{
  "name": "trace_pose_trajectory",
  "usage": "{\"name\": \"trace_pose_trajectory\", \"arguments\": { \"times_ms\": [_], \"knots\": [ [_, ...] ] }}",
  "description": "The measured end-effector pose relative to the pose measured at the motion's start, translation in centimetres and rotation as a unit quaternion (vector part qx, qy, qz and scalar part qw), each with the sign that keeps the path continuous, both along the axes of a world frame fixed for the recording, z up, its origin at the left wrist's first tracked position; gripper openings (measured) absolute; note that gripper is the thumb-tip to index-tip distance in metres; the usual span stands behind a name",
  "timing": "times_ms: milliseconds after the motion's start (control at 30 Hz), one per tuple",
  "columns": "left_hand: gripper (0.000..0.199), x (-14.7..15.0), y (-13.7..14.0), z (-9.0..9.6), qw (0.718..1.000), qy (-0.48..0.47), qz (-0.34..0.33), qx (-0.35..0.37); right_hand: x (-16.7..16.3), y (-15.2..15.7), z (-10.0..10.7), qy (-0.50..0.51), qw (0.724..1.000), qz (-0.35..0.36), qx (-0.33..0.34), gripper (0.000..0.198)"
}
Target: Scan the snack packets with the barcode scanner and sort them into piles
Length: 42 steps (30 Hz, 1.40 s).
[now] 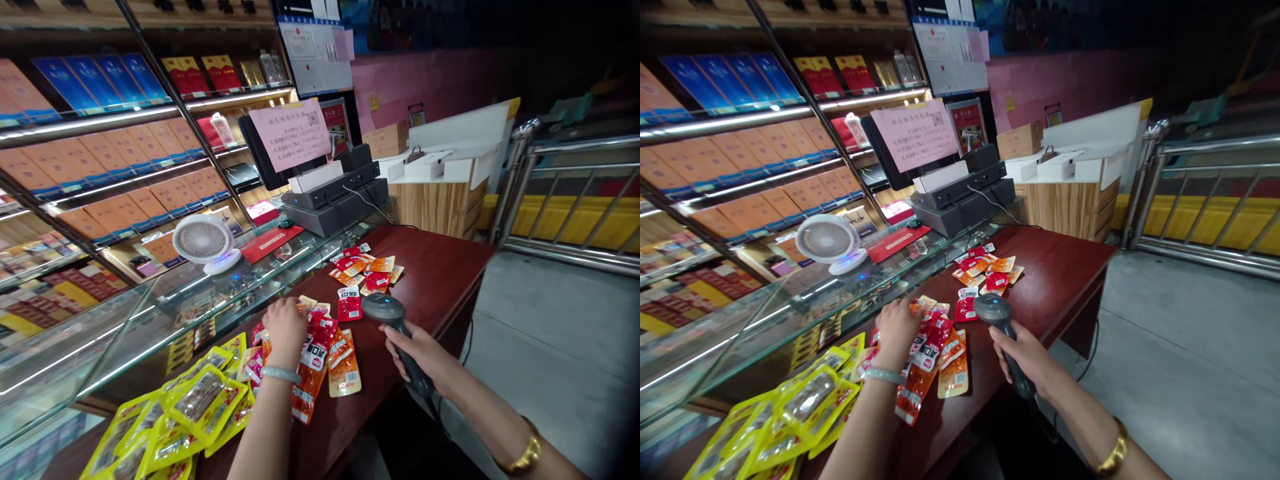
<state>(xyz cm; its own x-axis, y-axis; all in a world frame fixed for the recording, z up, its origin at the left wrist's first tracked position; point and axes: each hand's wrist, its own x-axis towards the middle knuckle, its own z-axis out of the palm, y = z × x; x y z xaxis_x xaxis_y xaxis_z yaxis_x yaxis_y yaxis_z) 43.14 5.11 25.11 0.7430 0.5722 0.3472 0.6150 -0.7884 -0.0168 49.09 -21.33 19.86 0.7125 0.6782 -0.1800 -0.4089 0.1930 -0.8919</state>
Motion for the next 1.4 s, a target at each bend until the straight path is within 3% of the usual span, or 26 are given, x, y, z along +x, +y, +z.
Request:
{"name": "trace_pose_trajectory", "arguments": {
  "times_ms": [167,333,500,667,867,1000,1267,1400],
  "knots": [
    [0.047,5.3,-4.3,-1.7,0.991,0.072,-0.098,-0.047,-0.4,-0.1,-0.4,-0.009,1.000,0.005,-0.013,0.037],
    [0.036,7.2,-4.5,-2.8,0.985,0.108,-0.091,-0.099,-0.5,-0.2,-0.7,-0.014,1.000,0.005,-0.019,0.039],
    [0.020,6.7,-3.9,-3.0,0.982,0.010,-0.065,-0.178,-0.5,0.1,-0.8,-0.025,0.998,0.022,-0.057,0.045],
    [0.021,6.3,-3.5,-3.0,0.976,-0.045,-0.045,-0.207,-0.9,0.5,-0.9,-0.073,0.992,0.058,-0.082,0.043],
    [0.016,6.1,-3.0,-3.3,0.981,-0.048,-0.057,-0.178,-1.4,1.2,-1.0,-0.077,0.990,0.091,-0.081,0.043],
    [0.018,5.6,-2.5,-1.9,0.981,-0.061,-0.025,-0.184,-1.4,1.4,-1.5,-0.077,0.990,0.087,-0.081,0.045],
    [0.033,2.2,3.2,0.3,0.986,0.033,0.071,-0.147,-1.1,1.6,-1.8,-0.040,0.995,0.076,-0.054,0.048],
    [0.037,2.0,3.7,0.4,0.990,-0.003,0.083,-0.110,-1.0,1.7,-1.7,-0.017,0.996,0.071,-0.042,0.046]
  ]
}}
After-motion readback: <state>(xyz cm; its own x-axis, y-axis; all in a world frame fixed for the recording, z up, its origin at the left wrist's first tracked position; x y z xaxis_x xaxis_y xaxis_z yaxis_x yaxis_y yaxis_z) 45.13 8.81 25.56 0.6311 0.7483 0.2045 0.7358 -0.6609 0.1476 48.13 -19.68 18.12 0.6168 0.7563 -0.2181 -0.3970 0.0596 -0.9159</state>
